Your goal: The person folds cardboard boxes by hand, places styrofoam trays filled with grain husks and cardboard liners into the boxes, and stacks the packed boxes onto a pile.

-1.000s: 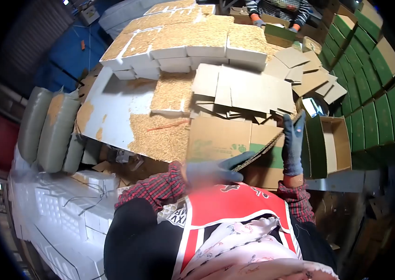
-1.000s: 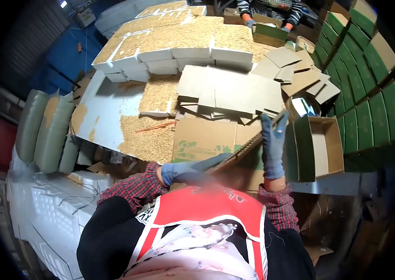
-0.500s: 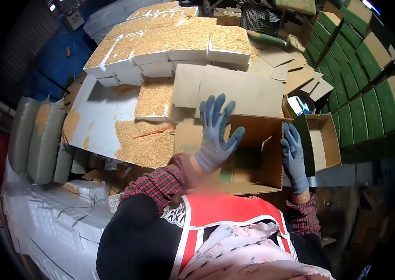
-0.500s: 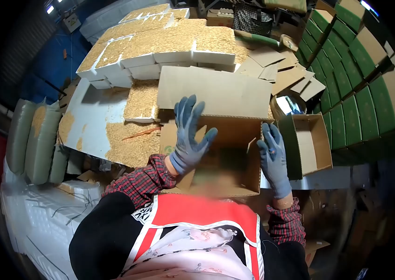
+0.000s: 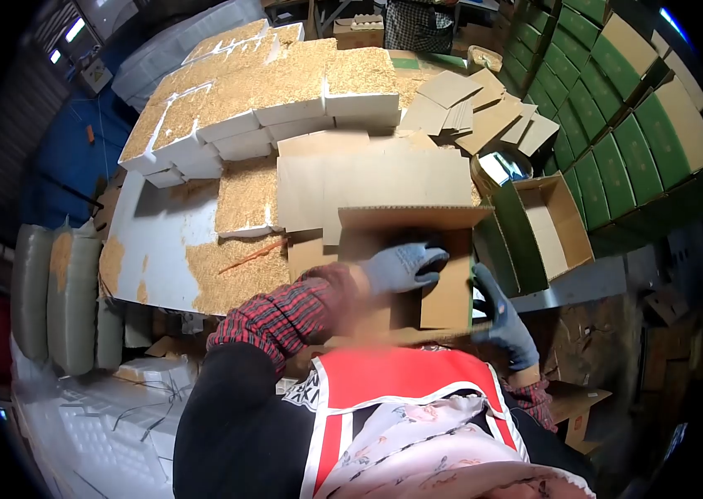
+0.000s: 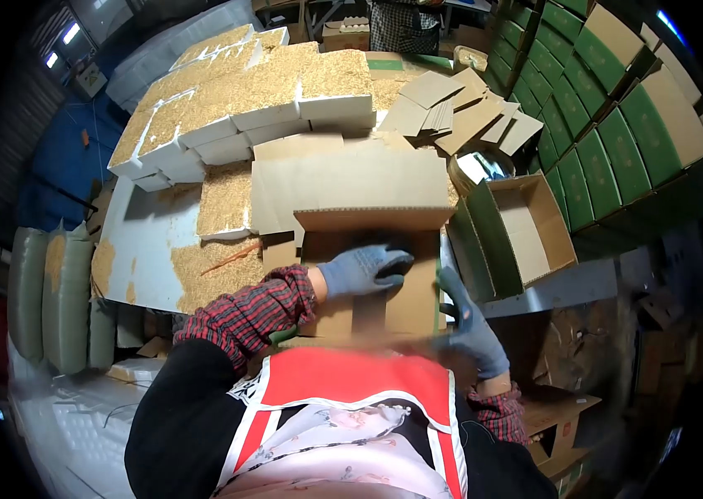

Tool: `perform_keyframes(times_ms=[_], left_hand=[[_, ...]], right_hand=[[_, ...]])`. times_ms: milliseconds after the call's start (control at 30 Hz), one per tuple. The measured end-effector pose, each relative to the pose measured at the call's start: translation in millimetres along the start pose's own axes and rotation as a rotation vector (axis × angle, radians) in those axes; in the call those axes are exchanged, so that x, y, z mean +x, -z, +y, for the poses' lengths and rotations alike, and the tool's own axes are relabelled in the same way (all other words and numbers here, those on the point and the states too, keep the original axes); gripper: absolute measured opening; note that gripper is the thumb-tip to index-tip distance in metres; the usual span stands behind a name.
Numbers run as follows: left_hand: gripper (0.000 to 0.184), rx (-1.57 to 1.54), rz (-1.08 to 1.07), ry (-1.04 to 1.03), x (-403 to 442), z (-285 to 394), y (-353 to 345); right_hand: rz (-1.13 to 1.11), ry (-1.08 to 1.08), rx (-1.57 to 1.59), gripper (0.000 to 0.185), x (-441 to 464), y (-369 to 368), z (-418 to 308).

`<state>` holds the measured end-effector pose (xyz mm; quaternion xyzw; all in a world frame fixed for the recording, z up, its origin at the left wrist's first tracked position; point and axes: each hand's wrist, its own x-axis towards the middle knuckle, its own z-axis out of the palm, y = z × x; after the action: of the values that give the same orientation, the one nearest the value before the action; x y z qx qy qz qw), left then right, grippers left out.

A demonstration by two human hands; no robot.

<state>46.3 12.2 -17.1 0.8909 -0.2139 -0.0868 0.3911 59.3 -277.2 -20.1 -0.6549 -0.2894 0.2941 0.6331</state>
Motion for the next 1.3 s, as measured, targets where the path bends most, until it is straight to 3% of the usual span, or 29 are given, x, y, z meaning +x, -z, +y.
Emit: perform_keyframes(times_ms=[67,100,167,200,300,333,400,467,500,533,567,600,667,700,733,800,867,933,1033,1100,1133,1167,1200,1267,1300], left_hand=[[0.039,-0.576,-0.151,0.196,-5.9,11.9,21.7],[0.038,-0.492,-0.076,-0.001,-19.2,6.9,28.6],[0.036,-0.278,0.137,-0.373,-46.1,-3.0,41.7],[0.036,0.221,0.222,-0.496,-69.1,1.8,52.4],[0.051,0.639,-0.158,-0.659,-144.9,-31.8,46.9],[0.052,0.652,-0.099,-0.627,-153.5,-34.9,55.5],[0.055,0.677,0.024,-0.572,-145.7,-43.7,86.0],[0.044,0.071,0.624,-0.303,-136.2,-37.2,106.4],[0.049,-0.542,0.749,-0.161,-126.7,-49.4,102.9],[0.059,-0.934,0.754,-0.114,-115.9,-64.5,97.1],[0.069,-1.334,0.806,-0.075,-105.0,-79.7,91.2],[0.069,-1.774,0.704,-0.125,-95.8,-108.9,68.1],[0.064,-2.204,0.258,-0.240,-145.4,-109.0,29.1],[0.059,-2.030,0.469,-0.075,-158.3,-112.6,13.6],[0.055,-1.837,0.656,0.085,-167.7,-117.6,-0.8],[0.045,-1.394,0.968,0.369,-179.2,-138.3,-18.5],[0.037,-0.891,1.200,0.615,-196.1,-176.2,-25.2],[0.048,-0.866,1.352,0.691,-224.7,-250.0,-3.1],[0.079,-1.032,1.436,0.770,-261.1,-360.5,19.7],[0.102,-0.459,1.146,0.962,-282.3,-451.0,6.1],[0.097,-0.182,1.136,1.057,-279.0,-438.7,13.3],[0.095,-0.592,1.249,0.994,-268.3,-429.5,30.4],[0.094,-1.418,1.501,0.858,-260.3,-406.3,50.4],[0.094,-1.841,1.601,0.846,-260.2,-384.3,66.1],[0.097,-1.737,1.557,0.929,-258.3,-378.0,68.0]], right_hand=[[0.316,-0.150,-0.015,0.095,19.9,-15.5,12.1],[0.440,-0.176,-0.033,0.088,27.6,-18.9,25.6],[0.447,-0.150,-0.079,0.073,34.4,-11.6,45.0],[0.451,-0.144,-0.110,0.063,33.7,-13.4,47.3],[0.273,-0.195,0.424,0.059,31.8,-8.9,62.0],[0.134,-0.192,0.689,0.063,37.3,-17.2,41.7],[0.237,0.009,0.402,0.078,45.9,-21.8,14.1],[0.056,0.181,0.428,0.099,56.5,-12.0,-41.5],[-0.010,0.230,0.372,0.105,60.9,-24.1,-80.3],[-0.072,0.284,0.316,0.112,65.4,-37.0,-103.5],[0.035,0.375,0.149,0.114,70.6,-38.7,-100.4],[0.115,0.312,0.049,0.096,75.6,-41.9,-101.0],[0.255,0.146,-0.361,0.075,93.5,-52.3,-87.9],[0.324,0.081,-0.519,0.062,106.6,-67.7,-87.1],[0.347,0.056,-0.627,0.057,121.4,-51.7,-39.0],[0.247,-0.319,-0.703,0.072,138.7,-29.2,31.0],[0.244,-0.311,-0.252,0.081,146.2,-26.6,66.2],[0.245,-0.298,-0.421,0.083,152.5,-27.2,72.7],[0.297,-0.339,-0.531,0.083,151.2,-35.5,69.7],[0.314,-0.350,-0.537,0.082,144.8,-37.1,65.8],[0.308,-0.332,-0.527,0.081,142.7,-37.2,64.1],[0.298,-0.314,-0.521,0.080,141.9,-36.7,61.3],[0.291,-0.307,-0.458,0.079,138.5,-38.4,57.2],[0.281,-0.283,-0.330,0.077,139.1,-45.6,48.4],[0.300,-0.274,-0.391,0.076,140.4,-48.0,46.6]])
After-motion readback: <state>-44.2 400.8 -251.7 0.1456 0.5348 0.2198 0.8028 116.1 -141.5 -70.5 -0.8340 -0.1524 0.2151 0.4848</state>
